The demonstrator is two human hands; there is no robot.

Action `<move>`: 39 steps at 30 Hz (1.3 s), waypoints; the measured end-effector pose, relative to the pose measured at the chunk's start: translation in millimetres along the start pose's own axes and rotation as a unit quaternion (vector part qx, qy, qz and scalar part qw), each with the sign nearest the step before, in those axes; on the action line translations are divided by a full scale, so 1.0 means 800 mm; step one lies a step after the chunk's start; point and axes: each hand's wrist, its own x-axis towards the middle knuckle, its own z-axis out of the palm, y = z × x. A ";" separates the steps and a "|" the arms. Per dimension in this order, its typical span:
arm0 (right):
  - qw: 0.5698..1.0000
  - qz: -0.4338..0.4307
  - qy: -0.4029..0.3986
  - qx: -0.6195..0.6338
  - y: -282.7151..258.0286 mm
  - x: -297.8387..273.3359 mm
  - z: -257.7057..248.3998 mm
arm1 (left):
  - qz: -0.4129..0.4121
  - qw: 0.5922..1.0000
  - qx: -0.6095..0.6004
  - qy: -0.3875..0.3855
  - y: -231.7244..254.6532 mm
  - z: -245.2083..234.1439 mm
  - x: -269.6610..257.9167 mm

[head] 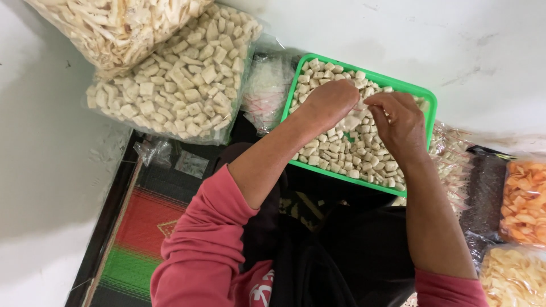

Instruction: Manually packaging small snacks into clear plastic bags from a tray while sitting on the floor

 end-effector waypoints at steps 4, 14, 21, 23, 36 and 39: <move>0.999 -0.007 0.016 0.031 0.018 0.004 -0.003 | 0.005 1.000 0.002 0.003 0.006 -0.019 -0.004; 0.988 0.031 -0.106 -0.110 0.130 -0.058 0.074 | -0.019 1.000 -0.002 0.020 0.001 -0.038 -0.006; 0.909 0.264 -0.275 -0.165 0.076 -0.020 0.108 | -0.038 0.998 0.055 0.020 -0.003 -0.055 -0.007; 0.913 0.231 -0.283 -0.184 0.070 -0.019 0.106 | -0.040 0.997 0.058 0.022 -0.006 -0.053 -0.006; 0.924 0.180 -0.271 -0.201 0.063 -0.031 0.101 | -0.033 0.996 0.078 0.020 -0.001 -0.049 -0.004; 0.921 0.310 -0.205 -0.115 0.121 -0.047 0.102 | -0.035 0.996 0.074 0.031 -0.001 -0.052 -0.008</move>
